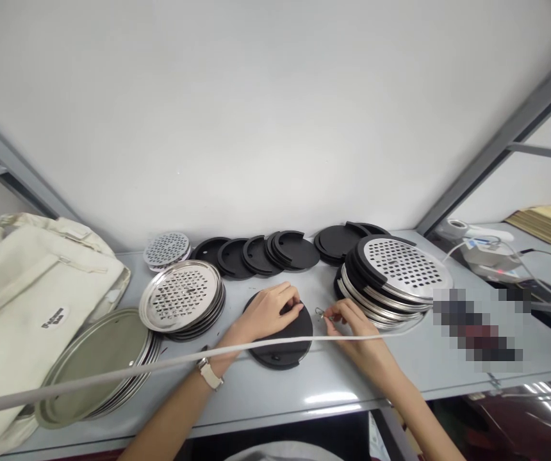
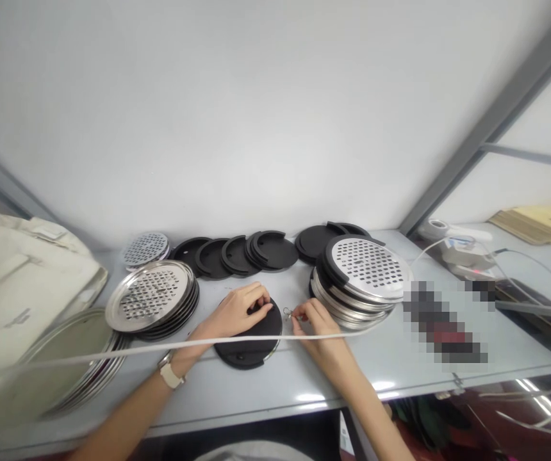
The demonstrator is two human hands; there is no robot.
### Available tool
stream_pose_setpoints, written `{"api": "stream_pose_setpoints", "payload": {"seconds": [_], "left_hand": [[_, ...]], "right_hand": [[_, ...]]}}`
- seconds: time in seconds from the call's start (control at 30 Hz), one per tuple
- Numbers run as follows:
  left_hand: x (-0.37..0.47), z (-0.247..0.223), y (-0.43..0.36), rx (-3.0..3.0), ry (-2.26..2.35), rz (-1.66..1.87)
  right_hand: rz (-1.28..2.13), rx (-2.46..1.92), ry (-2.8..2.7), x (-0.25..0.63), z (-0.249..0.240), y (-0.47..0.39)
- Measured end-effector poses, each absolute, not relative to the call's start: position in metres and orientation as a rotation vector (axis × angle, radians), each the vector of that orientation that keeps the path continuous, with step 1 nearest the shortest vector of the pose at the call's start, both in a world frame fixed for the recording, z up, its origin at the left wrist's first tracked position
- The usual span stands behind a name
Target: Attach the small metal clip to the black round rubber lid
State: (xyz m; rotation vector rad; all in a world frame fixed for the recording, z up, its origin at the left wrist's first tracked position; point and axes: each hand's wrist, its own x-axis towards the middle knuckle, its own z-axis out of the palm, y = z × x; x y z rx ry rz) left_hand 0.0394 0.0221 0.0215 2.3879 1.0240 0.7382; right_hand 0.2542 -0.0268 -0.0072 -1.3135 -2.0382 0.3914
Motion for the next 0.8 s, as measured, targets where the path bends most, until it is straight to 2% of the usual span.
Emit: {"api": "stream_pose_setpoints", "payload": {"seconds": [0.3, 0.8], "left_hand": [[0.047, 0.022, 0.021, 1.95, 0.959, 0.925], [0.044, 0.022, 0.024, 1.935, 0.968, 1.022]], "right_hand": [[0.404, -1.221, -1.997, 0.227, 0.003, -0.022], [0.773, -1.22, -1.877, 0.228, -0.001, -0.018]]}}
